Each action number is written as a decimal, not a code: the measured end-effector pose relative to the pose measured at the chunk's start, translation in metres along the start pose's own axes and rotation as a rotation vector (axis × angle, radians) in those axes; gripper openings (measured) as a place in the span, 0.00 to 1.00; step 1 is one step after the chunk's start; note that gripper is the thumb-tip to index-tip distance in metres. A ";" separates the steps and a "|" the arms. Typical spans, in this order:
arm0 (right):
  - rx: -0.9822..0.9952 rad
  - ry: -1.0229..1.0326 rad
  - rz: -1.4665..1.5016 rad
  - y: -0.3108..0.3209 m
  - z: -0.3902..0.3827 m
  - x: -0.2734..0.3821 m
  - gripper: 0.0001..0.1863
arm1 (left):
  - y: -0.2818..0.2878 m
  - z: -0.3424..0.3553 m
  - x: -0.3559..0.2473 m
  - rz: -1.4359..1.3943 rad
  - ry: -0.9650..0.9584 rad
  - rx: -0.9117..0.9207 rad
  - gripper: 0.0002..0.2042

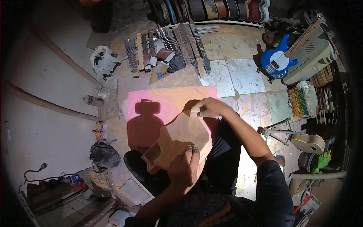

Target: The person sands the surface and edges of a wooden guitar body using a sanding block, turning the piece over to reach different areas.

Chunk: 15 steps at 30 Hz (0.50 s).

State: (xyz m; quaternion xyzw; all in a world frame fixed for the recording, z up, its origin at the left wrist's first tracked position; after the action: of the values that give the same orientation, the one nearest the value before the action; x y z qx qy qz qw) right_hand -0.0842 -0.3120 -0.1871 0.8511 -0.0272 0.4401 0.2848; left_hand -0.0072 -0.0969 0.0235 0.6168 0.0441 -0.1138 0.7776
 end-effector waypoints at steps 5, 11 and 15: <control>-0.502 0.108 -0.116 0.028 0.071 -0.072 0.20 | 0.012 0.016 0.021 0.080 -0.018 -0.063 0.21; -0.453 0.113 -0.239 0.027 0.067 -0.119 0.17 | 0.001 0.020 0.017 0.065 -0.021 -0.004 0.20; -0.373 0.045 -0.186 0.032 0.072 -0.094 0.17 | 0.009 0.020 0.020 0.038 -0.005 -0.061 0.20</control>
State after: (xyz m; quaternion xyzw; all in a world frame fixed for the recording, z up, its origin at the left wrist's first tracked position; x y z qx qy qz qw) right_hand -0.0983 -0.3947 -0.2761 0.7725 -0.0233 0.4181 0.4774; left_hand 0.0127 -0.1167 0.0325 0.5934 0.0337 -0.0991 0.7981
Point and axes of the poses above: each hand's wrist, its own z-axis towards the middle knuckle, its own y-axis out of the back of the hand, x = y × z, the point moved 10 cm from there along z, towards the middle knuckle, and after that the axes turned 5 degrees about z, right-handed, at the moved point
